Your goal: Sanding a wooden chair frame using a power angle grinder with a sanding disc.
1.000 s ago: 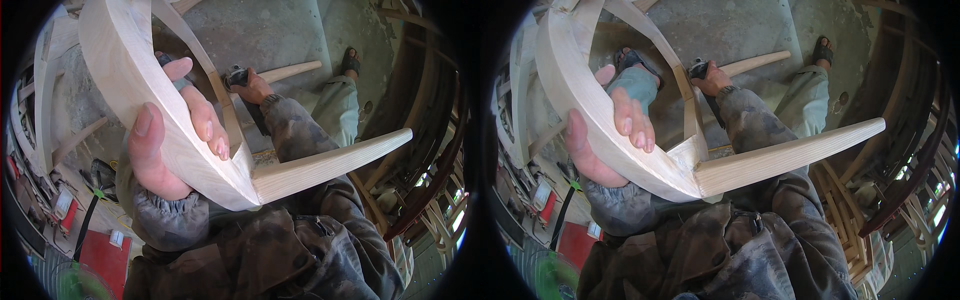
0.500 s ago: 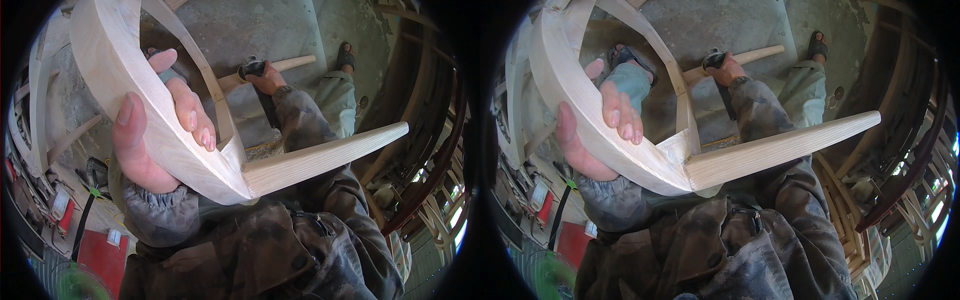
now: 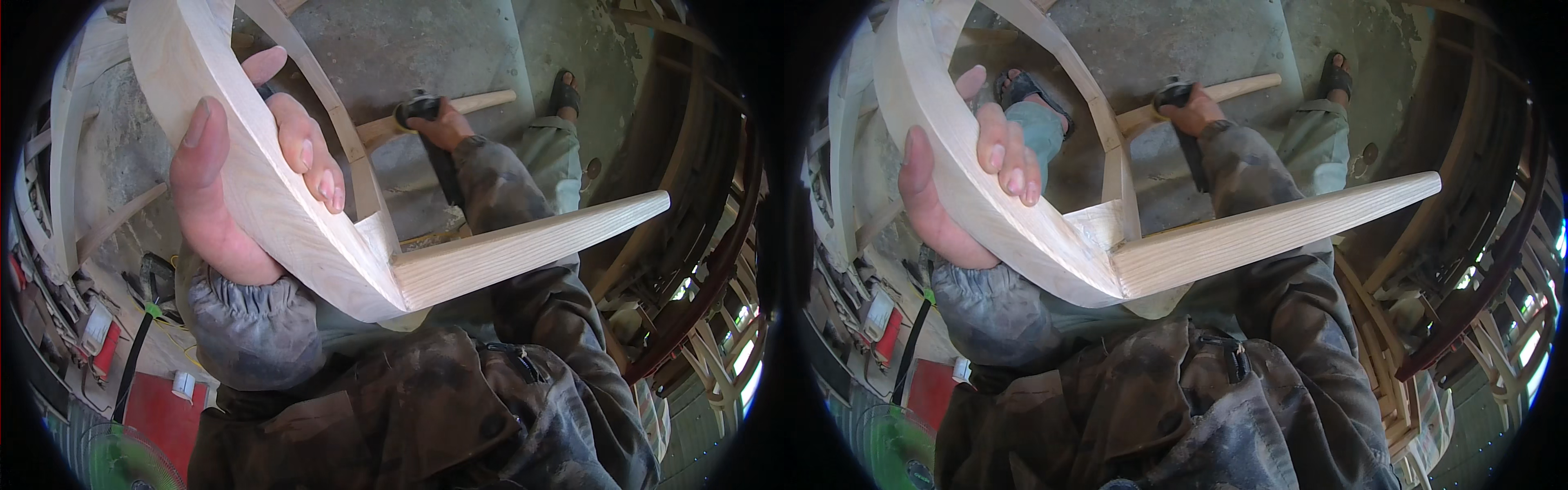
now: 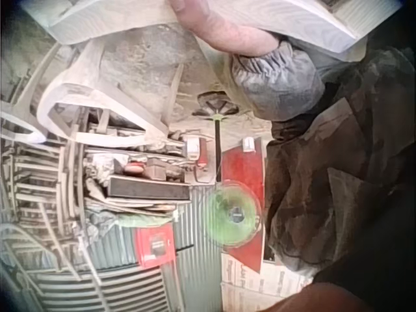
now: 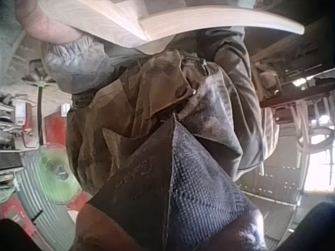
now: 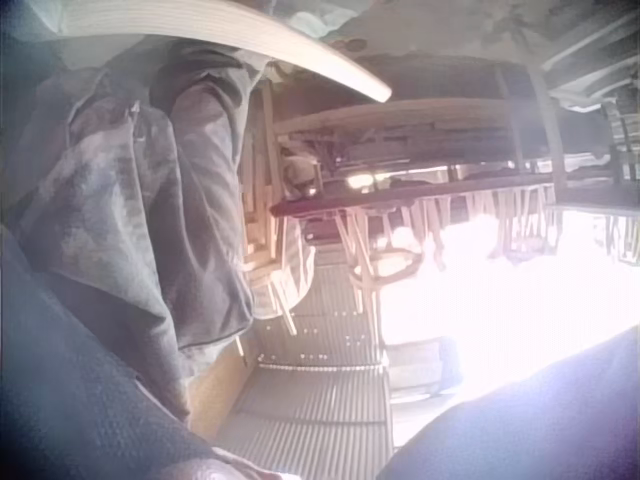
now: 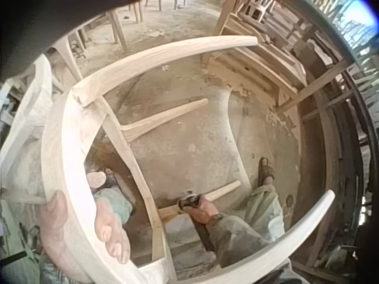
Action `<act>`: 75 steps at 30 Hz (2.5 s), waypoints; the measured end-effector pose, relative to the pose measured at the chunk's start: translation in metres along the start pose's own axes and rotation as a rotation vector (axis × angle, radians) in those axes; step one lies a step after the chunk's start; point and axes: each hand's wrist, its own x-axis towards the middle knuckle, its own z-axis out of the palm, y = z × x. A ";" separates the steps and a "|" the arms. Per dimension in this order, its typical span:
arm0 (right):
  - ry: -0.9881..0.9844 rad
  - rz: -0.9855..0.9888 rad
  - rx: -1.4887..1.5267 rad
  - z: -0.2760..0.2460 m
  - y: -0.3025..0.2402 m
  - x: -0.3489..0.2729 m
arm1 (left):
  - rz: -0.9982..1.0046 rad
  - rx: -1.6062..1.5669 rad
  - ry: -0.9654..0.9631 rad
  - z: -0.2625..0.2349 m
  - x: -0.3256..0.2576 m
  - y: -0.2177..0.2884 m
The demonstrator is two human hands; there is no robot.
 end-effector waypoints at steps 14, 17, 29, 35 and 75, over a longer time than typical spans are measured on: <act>-0.181 -0.037 0.012 0.027 -0.043 -0.032 | -0.008 0.097 0.082 0.007 0.001 -0.004; -0.167 -0.012 -0.003 0.013 -0.041 -0.035 | -0.001 0.085 0.065 0.006 0.002 -0.002; 0.028 0.061 -0.085 -0.033 0.047 0.002 | 0.003 0.088 0.039 -0.001 0.002 -0.001; 0.207 0.167 -0.079 -0.069 0.057 0.000 | 0.013 0.111 0.076 0.001 0.006 0.004; 0.133 -0.096 0.094 -0.027 0.065 -0.017 | -0.039 0.071 -0.011 -0.011 0.033 0.018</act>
